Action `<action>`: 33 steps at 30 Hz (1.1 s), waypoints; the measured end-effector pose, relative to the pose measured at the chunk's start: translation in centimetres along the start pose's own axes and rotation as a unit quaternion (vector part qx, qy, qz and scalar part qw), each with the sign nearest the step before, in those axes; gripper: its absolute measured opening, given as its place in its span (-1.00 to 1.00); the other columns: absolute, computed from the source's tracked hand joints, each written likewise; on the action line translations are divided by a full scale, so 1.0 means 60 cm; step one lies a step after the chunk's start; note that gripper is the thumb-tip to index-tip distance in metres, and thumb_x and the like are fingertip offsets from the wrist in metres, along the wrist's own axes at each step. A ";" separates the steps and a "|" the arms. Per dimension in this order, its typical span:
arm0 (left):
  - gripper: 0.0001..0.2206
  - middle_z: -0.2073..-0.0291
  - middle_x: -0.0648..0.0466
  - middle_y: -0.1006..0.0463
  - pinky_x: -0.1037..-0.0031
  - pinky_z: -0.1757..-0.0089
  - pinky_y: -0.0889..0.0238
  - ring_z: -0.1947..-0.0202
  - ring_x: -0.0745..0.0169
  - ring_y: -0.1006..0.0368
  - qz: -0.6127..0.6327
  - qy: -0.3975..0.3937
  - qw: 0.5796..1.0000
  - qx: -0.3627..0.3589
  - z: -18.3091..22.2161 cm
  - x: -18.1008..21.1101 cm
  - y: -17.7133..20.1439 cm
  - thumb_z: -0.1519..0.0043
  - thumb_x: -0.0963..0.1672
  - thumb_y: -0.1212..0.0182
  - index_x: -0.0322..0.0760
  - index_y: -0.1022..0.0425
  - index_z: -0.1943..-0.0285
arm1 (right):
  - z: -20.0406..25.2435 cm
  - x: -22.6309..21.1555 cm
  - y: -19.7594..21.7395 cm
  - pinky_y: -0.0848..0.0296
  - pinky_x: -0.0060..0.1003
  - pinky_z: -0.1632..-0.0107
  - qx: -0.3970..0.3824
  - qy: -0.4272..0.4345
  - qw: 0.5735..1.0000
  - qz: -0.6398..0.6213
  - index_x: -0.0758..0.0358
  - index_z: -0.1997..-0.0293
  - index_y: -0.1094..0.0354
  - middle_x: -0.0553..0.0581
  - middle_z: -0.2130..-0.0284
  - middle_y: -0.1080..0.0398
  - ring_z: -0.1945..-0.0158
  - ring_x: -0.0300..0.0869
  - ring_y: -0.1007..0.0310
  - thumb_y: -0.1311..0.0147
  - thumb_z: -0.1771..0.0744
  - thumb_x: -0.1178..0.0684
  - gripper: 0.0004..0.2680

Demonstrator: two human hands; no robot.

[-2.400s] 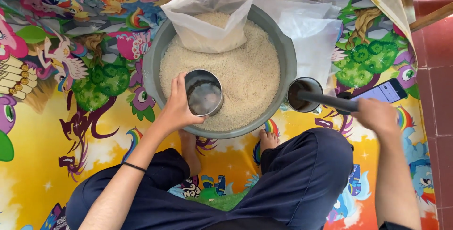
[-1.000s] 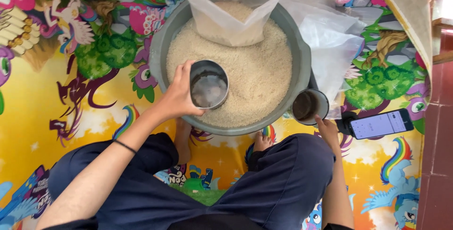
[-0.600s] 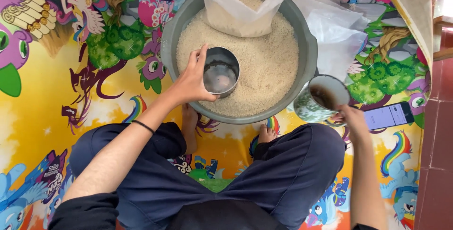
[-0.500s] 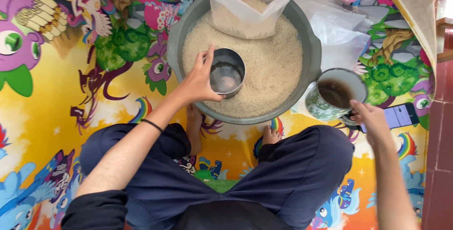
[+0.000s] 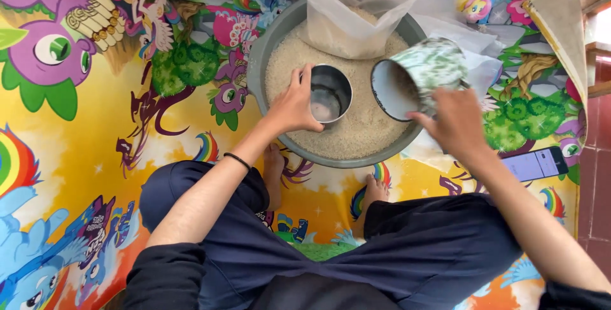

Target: A person sitting on the floor transfers rice from a basin into a plastic bag using a cup, and then pours rice from a large mug into a smaller cup.

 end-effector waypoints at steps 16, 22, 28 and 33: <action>0.20 -0.25 -0.47 -0.07 -0.39 -0.01 -0.32 -0.19 -0.75 -0.25 -0.002 0.105 0.993 0.057 0.015 -0.086 0.041 0.32 -0.13 -0.59 -0.47 0.21 -0.51 | -0.021 -0.093 -0.233 -0.12 -0.15 0.20 0.013 0.051 0.957 0.287 0.20 0.41 -0.29 0.01 0.70 -0.21 0.55 -0.13 -0.23 -0.17 -0.21 0.15 -0.91; 0.22 -0.24 -0.40 -0.01 -0.38 -0.08 -0.26 -0.26 -0.78 -0.13 0.106 0.127 0.982 0.091 0.017 -0.112 0.002 0.33 -0.09 -0.61 -0.37 0.26 -0.49 | -0.021 -0.085 -0.220 -0.11 -0.14 0.23 0.029 -0.006 0.979 0.200 0.19 0.42 -0.30 0.05 0.71 -0.24 0.57 -0.08 -0.27 -0.22 -0.11 0.08 -0.84; 0.20 -0.21 -0.36 -0.02 -0.40 -0.08 -0.27 -0.27 -0.79 -0.11 0.132 0.119 0.978 0.107 0.032 -0.073 -0.009 0.32 -0.10 -0.62 -0.30 0.26 -0.48 | -0.022 -0.088 -0.209 -0.10 -0.17 0.24 0.030 -0.052 0.987 0.148 0.18 0.43 -0.31 0.01 0.75 -0.23 0.61 -0.08 -0.26 -0.20 -0.10 0.09 -0.85; 0.14 -0.20 -0.41 0.01 -0.48 -0.07 -0.21 -0.26 -0.87 -0.05 0.179 0.101 0.971 0.119 0.044 -0.036 -0.012 0.25 -0.15 -0.55 -0.33 0.27 -0.48 | -0.013 -0.097 -0.218 0.00 -0.20 0.27 0.008 -0.103 0.992 0.070 0.19 0.45 -0.25 -0.01 0.80 -0.08 0.65 -0.09 -0.13 -0.17 -0.13 0.09 -0.86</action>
Point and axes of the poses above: each hand's wrist, its own z-axis away from the middle knuckle, its own y-axis out of the back of the hand, x = y × z, the point moved 9 cm from there along -z, towards the middle knuckle
